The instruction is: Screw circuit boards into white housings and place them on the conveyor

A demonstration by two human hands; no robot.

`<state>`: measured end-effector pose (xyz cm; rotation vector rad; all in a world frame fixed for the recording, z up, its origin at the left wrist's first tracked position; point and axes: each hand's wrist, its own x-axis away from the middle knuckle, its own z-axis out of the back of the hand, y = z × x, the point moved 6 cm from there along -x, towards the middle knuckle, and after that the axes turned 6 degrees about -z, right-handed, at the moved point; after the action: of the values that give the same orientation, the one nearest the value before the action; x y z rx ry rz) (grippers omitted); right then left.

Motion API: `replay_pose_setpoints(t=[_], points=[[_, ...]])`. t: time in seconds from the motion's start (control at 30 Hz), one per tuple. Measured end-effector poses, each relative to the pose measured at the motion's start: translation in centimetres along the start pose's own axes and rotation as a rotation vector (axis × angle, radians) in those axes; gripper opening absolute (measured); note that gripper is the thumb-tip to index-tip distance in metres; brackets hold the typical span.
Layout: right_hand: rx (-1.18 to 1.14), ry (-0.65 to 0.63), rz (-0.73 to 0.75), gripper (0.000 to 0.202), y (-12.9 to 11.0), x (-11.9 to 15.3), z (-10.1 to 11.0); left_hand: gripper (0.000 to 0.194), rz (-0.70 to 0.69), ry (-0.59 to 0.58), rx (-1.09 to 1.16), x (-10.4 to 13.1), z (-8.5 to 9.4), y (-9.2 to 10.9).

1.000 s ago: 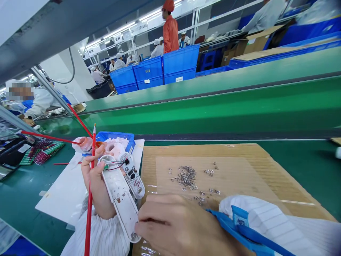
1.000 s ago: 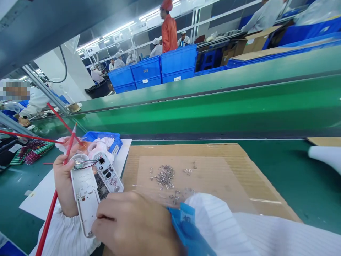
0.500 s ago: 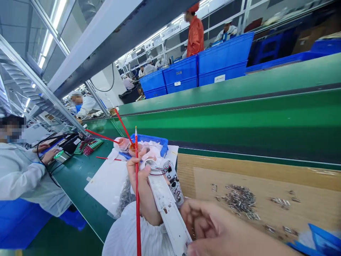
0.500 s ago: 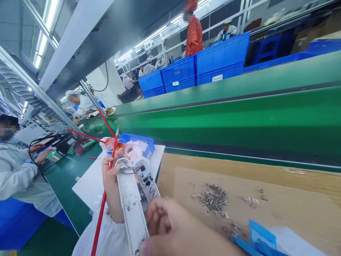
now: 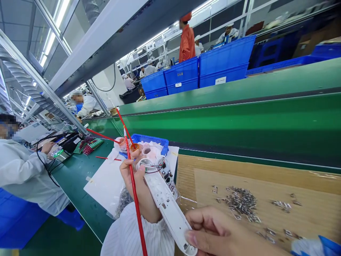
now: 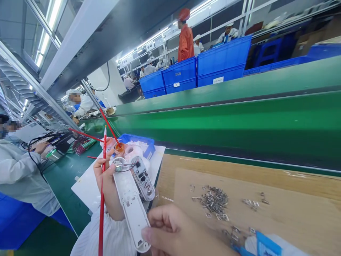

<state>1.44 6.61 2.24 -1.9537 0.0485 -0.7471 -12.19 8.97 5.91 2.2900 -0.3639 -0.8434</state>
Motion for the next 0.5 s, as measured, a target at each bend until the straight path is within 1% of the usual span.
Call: replay_pose_setpoints(t=[0.07, 0.17, 0.2, 0.27, 0.37, 0.43, 0.47, 0.5], points=[[-0.042, -0.010, 0.011, 0.040, -0.4, 0.4, 0.1, 0.022, -0.026, -0.022, -0.026, -0.1, 0.0, 0.1], [-0.075, -0.028, 0.041, 0.036, -1.2, 1.2, 0.5, 0.020, -0.107, -0.071, -0.089, 0.1, -0.5, 0.5], [-0.066, -0.007, 0.047, 0.033, -1.5, 1.5, 1.0, 0.019, -0.138, -0.077, -0.102, 0.2, -0.8, 0.7], [-0.037, 0.057, 0.071, 0.027, -2.3, 2.0, 2.2, 0.019, -0.179, -0.044, -0.090, 0.5, -1.0, 1.0], [-0.047, 0.182, 0.198, 0.020, -4.0, 2.5, 4.8, 0.020, -0.184, 0.040, -0.038, 0.8, -1.1, 1.3], [-0.037, 0.275, 0.311, 0.020, -5.5, 2.7, 7.0, 0.020, -0.170, 0.063, -0.021, 0.8, -1.1, 1.2], [-0.019, 0.351, 0.358, 0.021, -6.2, 2.9, 8.4, 0.019, -0.166, 0.061, -0.017, 0.8, -1.0, 1.1], [0.032, 0.473, 0.407, 0.023, -6.9, 3.2, 10.2, 0.020, -0.164, 0.056, -0.013, 0.7, -0.9, 1.0]])
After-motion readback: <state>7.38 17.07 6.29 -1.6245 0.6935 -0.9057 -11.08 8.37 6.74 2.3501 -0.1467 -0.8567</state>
